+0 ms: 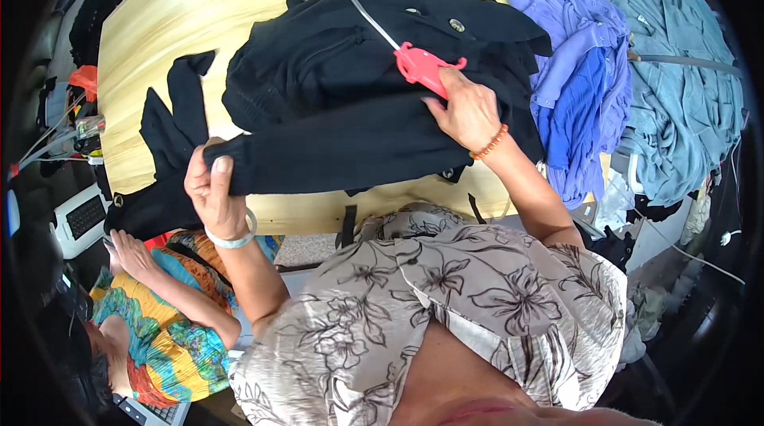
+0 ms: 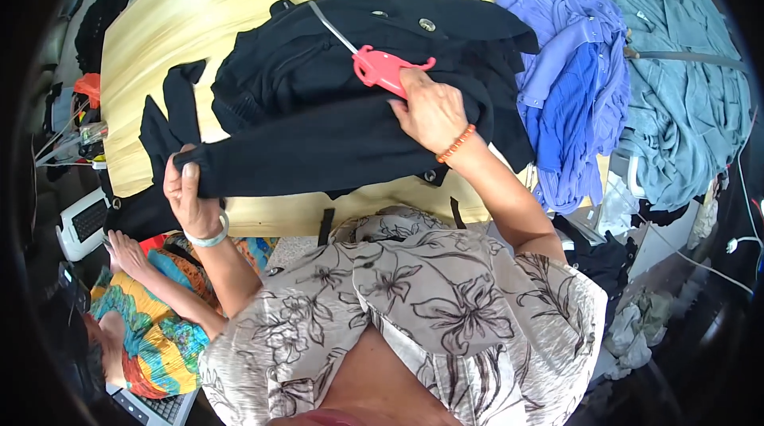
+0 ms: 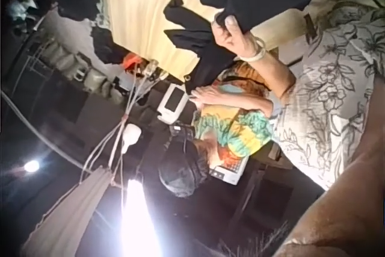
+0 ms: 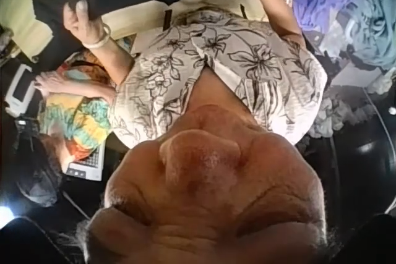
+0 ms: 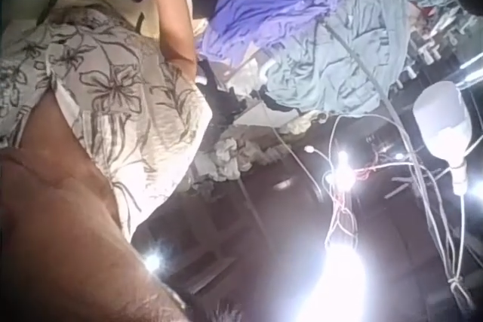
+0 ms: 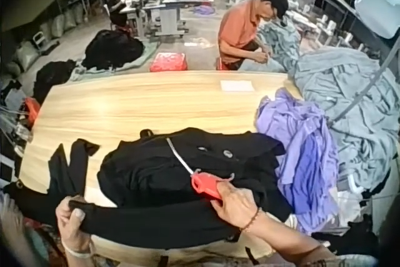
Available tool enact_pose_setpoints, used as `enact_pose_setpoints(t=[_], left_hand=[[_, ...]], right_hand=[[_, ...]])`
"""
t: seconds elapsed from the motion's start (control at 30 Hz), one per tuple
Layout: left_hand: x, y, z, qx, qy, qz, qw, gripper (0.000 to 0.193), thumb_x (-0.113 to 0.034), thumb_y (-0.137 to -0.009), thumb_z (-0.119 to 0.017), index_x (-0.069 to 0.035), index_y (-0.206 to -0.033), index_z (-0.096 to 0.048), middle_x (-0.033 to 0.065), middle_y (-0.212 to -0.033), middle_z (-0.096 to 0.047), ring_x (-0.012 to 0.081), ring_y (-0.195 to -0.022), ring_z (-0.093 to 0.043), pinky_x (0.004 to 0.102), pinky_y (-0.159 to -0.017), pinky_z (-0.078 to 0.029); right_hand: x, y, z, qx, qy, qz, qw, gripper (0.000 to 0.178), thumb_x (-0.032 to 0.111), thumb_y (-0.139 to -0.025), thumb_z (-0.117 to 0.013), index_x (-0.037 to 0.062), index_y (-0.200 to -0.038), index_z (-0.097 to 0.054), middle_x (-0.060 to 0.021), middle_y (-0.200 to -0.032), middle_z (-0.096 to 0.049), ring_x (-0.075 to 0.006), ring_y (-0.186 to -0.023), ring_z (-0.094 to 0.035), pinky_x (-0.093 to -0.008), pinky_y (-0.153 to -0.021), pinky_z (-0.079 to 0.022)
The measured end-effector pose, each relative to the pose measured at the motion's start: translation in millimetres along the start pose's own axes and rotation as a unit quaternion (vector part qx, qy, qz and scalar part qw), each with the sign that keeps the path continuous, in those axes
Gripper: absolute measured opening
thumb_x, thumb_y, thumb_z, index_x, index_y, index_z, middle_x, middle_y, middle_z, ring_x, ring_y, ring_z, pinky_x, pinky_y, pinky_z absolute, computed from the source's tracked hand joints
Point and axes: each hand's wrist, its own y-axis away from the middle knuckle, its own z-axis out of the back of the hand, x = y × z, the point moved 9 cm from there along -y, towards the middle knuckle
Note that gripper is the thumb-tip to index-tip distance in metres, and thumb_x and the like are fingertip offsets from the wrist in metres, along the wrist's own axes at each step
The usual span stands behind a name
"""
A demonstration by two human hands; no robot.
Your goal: Trimming excess fabric and loose threads from black garments using scissors and an air blow gun.
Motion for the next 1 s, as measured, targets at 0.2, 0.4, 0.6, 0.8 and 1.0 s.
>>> enact_pose_setpoints(t=[0.2,0.4,0.6,0.8,1.0], left_hand=[[15.1,20.2,36.4,-0.111,0.012,0.037,0.993,0.026,-0.006,-0.092,-0.061,0.004,-0.116,-0.057,0.0074,-0.1,-0.064,0.0144,-0.089,-0.061,0.0293,-0.086,-0.049],[18.9,17.6,24.5,-0.048,0.055,0.03,0.997,0.013,-0.006,-0.093,-0.059,0.001,-0.104,-0.06,0.0078,-0.094,-0.066,0.014,-0.085,-0.063,0.027,-0.081,-0.051],[33.3,-6.2,58.5,-0.137,0.108,0.053,0.983,0.016,-0.009,-0.096,-0.057,-0.003,-0.11,-0.06,0.0076,-0.1,-0.068,0.0173,-0.088,-0.068,0.0328,-0.081,-0.057],[91.0,-67.0,84.0,-0.165,-0.06,0.017,0.984,0.004,-0.008,-0.092,-0.065,-0.004,-0.091,-0.066,0.0019,-0.088,-0.068,0.0066,-0.075,-0.06,0.0201,-0.07,-0.048],[49.9,-52.9,-60.5,-0.128,-0.548,-0.253,0.787,0.031,-0.007,-0.083,-0.066,-0.002,-0.113,-0.062,0.0154,-0.114,-0.061,0.0342,-0.109,-0.055,0.0423,-0.099,-0.04]], right_hand=[[-74.1,48.1,37.0,-0.034,0.068,-0.105,0.992,0.038,0.011,-0.069,-0.071,0.0018,-0.101,-0.055,-0.0201,-0.086,-0.064,-0.0413,-0.078,-0.063,-0.047,-0.071,-0.051],[-108.3,92.7,107.7,0.002,0.001,-0.189,0.982,0.041,0.013,-0.068,-0.07,0.0103,-0.108,-0.064,-0.0183,-0.085,-0.067,-0.0382,-0.081,-0.066,-0.0459,-0.074,-0.052],[-128.2,43.0,151.0,0.033,-0.168,-0.12,0.978,0.019,0.008,-0.081,-0.068,0.0001,-0.098,-0.068,-0.0062,-0.072,-0.061,-0.0088,-0.068,-0.055,-0.0262,-0.065,-0.047],[-172.7,-54.0,91.6,0.016,0.02,-0.133,0.991,0.03,0.031,-0.087,-0.067,0.0022,-0.094,-0.068,-0.0152,-0.079,-0.069,-0.0276,-0.075,-0.067,-0.039,-0.07,-0.052],[-181.7,-8.9,74.9,-0.061,0.219,-0.156,0.961,0.031,0.036,-0.09,-0.061,0.0056,-0.095,-0.06,-0.0196,-0.092,-0.061,-0.0401,-0.08,-0.064,-0.0476,-0.071,-0.052]])
